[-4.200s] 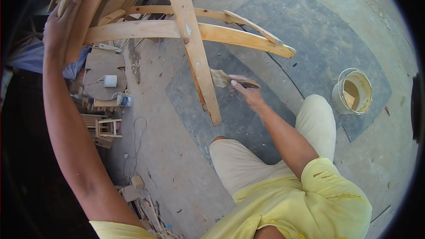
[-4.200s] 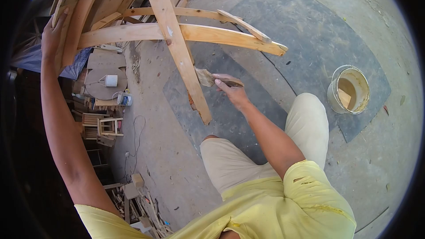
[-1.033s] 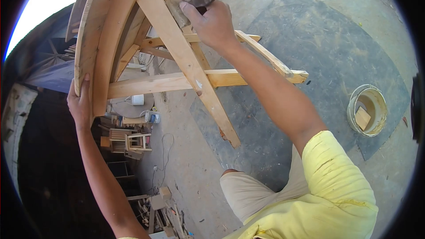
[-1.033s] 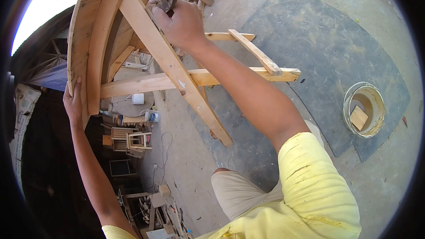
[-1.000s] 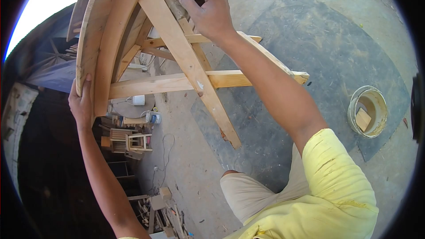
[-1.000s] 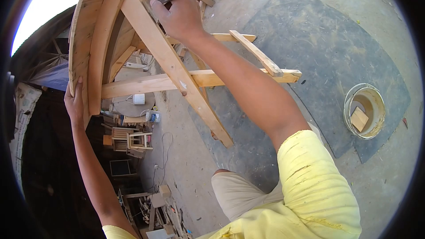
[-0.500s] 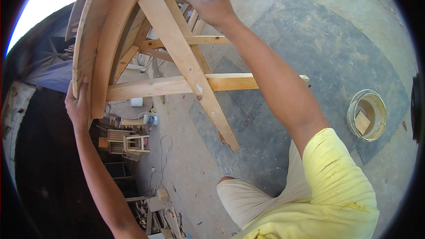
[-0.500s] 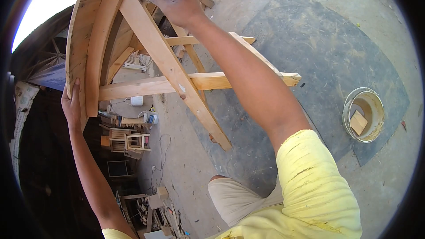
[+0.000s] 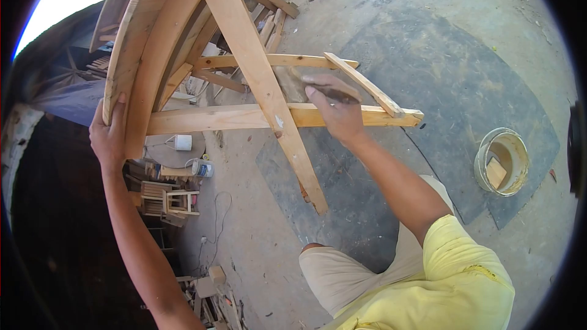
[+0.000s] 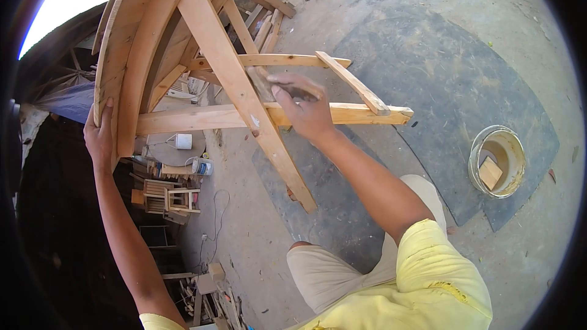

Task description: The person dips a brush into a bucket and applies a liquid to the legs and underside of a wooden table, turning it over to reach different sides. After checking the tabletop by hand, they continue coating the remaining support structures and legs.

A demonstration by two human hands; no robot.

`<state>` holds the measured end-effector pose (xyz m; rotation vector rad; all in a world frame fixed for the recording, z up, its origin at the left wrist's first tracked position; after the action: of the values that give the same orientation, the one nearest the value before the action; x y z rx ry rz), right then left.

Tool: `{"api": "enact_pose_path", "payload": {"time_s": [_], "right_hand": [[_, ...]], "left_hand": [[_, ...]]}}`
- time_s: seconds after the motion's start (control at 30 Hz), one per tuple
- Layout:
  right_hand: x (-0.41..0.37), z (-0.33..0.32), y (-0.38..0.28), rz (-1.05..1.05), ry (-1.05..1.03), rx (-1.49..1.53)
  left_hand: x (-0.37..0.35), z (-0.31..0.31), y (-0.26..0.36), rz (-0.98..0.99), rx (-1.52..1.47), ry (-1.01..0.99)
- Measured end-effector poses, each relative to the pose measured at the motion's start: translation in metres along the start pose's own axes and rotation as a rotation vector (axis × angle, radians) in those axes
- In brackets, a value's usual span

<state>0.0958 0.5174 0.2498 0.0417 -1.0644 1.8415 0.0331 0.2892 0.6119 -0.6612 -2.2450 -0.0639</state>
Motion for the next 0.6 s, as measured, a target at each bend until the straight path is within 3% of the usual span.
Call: {"api": "enact_pose_path", "payload": {"time_s": [0.03, 0.1, 0.13, 0.2, 0.27, 0.4, 0.47, 0.53, 0.6], "right_hand": [[0.038, 0.011, -0.018, 0.011, 0.042, 0.116], [0.115, 0.030, -0.053, -0.242, 0.058, 0.008], [0.153, 0.037, -0.051, -0.226, 0.087, -0.003], [0.173, 0.050, -0.053, -0.215, 0.093, -0.018], [0.168, 0.060, -0.056, -0.292, 0.016, 0.241], [0.053, 0.036, -0.045, -0.170, 0.043, -0.089], [-0.005, 0.013, -0.027, -0.236, -0.050, -0.293], [-0.047, -0.017, -0.025, -0.075, -0.188, -0.297], [-0.068, -0.064, -0.040, 0.060, -0.109, -0.363]], "left_hand": [[-0.001, 0.000, -0.002, -0.014, 0.052, -0.018], [0.000, 0.000, -0.006, 0.015, 0.037, -0.010], [-0.001, 0.000, -0.003, 0.012, 0.060, -0.016], [-0.004, -0.002, 0.001, -0.011, 0.077, -0.013], [-0.006, -0.003, 0.006, 0.002, 0.127, -0.012], [-0.007, -0.002, 0.007, -0.033, 0.074, -0.034], [-0.008, -0.003, 0.010, -0.016, 0.091, -0.036], [-0.004, -0.002, 0.006, -0.010, 0.106, -0.040], [-0.006, -0.005, 0.001, -0.004, 0.104, -0.056]]}}
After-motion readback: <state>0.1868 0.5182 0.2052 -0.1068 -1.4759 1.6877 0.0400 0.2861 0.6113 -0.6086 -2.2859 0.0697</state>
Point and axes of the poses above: each hand's wrist, its own x-axis towards the middle knuckle, its own z-axis out of the palm, y = z × x, the point moved 3 cm from there along x, towards the middle knuckle, and after that the axes turned 5 degrees about z, right-handed, at the moved point
